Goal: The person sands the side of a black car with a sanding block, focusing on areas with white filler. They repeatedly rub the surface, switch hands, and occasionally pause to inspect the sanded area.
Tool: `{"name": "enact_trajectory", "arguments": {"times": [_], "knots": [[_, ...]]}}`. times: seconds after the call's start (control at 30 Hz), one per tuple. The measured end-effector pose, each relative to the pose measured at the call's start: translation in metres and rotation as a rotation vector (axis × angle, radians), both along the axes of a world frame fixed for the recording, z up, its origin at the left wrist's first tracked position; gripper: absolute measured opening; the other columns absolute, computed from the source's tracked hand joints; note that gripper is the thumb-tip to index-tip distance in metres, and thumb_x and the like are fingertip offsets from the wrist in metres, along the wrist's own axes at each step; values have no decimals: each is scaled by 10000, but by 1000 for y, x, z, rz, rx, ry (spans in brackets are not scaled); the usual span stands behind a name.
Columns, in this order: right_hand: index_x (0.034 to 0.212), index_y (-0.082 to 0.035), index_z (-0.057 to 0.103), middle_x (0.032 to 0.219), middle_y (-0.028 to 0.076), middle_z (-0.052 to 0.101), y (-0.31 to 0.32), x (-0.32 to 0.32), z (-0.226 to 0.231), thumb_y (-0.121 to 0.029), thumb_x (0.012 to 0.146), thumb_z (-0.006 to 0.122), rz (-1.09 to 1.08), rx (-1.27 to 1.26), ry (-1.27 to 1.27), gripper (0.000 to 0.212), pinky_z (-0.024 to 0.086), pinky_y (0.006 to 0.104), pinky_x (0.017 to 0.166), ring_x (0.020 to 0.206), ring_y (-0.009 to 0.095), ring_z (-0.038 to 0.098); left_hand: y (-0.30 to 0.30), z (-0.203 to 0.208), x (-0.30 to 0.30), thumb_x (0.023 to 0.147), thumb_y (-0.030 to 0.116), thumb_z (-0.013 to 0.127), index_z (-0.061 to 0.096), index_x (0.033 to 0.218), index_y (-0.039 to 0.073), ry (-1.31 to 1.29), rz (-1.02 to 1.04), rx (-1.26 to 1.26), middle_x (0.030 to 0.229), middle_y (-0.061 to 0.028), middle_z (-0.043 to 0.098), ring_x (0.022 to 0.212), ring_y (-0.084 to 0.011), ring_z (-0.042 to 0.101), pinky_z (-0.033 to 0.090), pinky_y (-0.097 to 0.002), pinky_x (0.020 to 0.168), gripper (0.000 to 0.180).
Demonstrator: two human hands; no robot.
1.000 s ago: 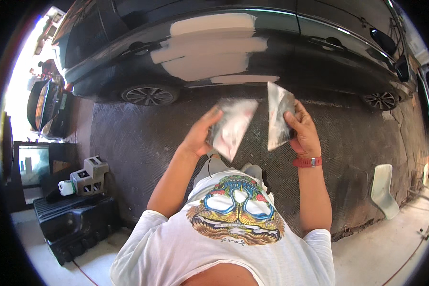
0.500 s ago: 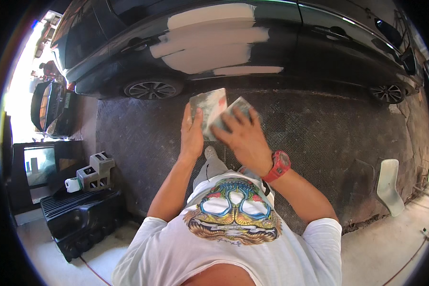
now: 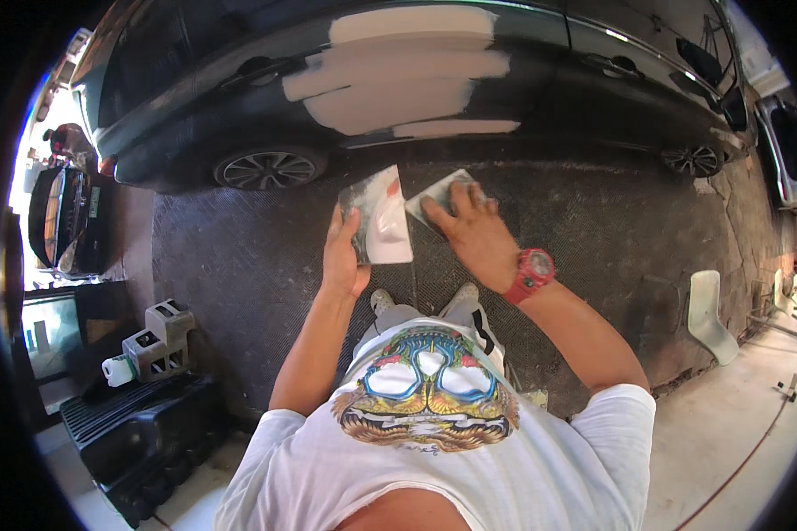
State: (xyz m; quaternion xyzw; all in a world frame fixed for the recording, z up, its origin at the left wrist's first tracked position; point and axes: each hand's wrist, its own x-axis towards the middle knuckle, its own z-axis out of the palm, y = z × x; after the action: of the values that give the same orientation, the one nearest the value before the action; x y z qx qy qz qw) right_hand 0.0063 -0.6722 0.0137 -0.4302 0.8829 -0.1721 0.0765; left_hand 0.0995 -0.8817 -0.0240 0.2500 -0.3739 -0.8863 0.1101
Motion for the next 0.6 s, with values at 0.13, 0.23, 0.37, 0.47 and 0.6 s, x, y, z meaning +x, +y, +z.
{"name": "enact_trajectory", "arguments": {"times": [0.13, 0.23, 0.37, 0.47, 0.6], "knots": [[1421, -223, 573, 1527, 172, 425, -48, 23, 38, -44, 929, 588, 50, -21, 181, 524, 284, 751, 1133, 1480, 526, 307, -41, -16, 26, 1096, 182, 499, 397, 1537, 81, -30, 94, -37, 1428, -117, 561, 1268, -235, 589, 524, -393, 1049, 463], [1378, -216, 617, 1533, 160, 416, -89, 60, 45, -42, 899, 617, 123, 34, 206, 510, 191, 815, 1125, 1490, 524, 279, -65, -6, 36, 1095, 188, 489, 427, 1504, 78, -34, 159, -117, 1385, -114, 586, 1261, -251, 599, 522, -412, 1043, 429], [1423, -166, 559, 1532, 196, 398, -126, 89, 64, 49, 855, 571, 70, -195, -201, 607, 291, 728, 1139, 1466, 509, 331, -101, -6, 58, 1093, 202, 519, 406, 1525, 69, -33, 173, 40, 1383, -111, 577, 1243, -240, 597, 528, -400, 1032, 465], [1467, -93, 470, 1521, 240, 386, -148, 120, 47, 50, 866, 551, -27, -428, -493, 623, 433, 613, 1094, 1422, 476, 418, -117, -2, 68, 1091, 206, 535, 399, 1532, 64, 15, 198, 125, 1376, -110, 580, 1228, -229, 602, 532, -391, 1030, 482], [1449, -171, 516, 1522, 197, 418, -134, 101, -7, -16, 915, 536, -72, 146, 65, 557, 405, 642, 1112, 1438, 446, 417, -147, -12, 90, 1089, 227, 533, 323, 1588, 50, -54, 89, 37, 1449, -148, 537, 1307, -247, 563, 506, -398, 1069, 569]]}}
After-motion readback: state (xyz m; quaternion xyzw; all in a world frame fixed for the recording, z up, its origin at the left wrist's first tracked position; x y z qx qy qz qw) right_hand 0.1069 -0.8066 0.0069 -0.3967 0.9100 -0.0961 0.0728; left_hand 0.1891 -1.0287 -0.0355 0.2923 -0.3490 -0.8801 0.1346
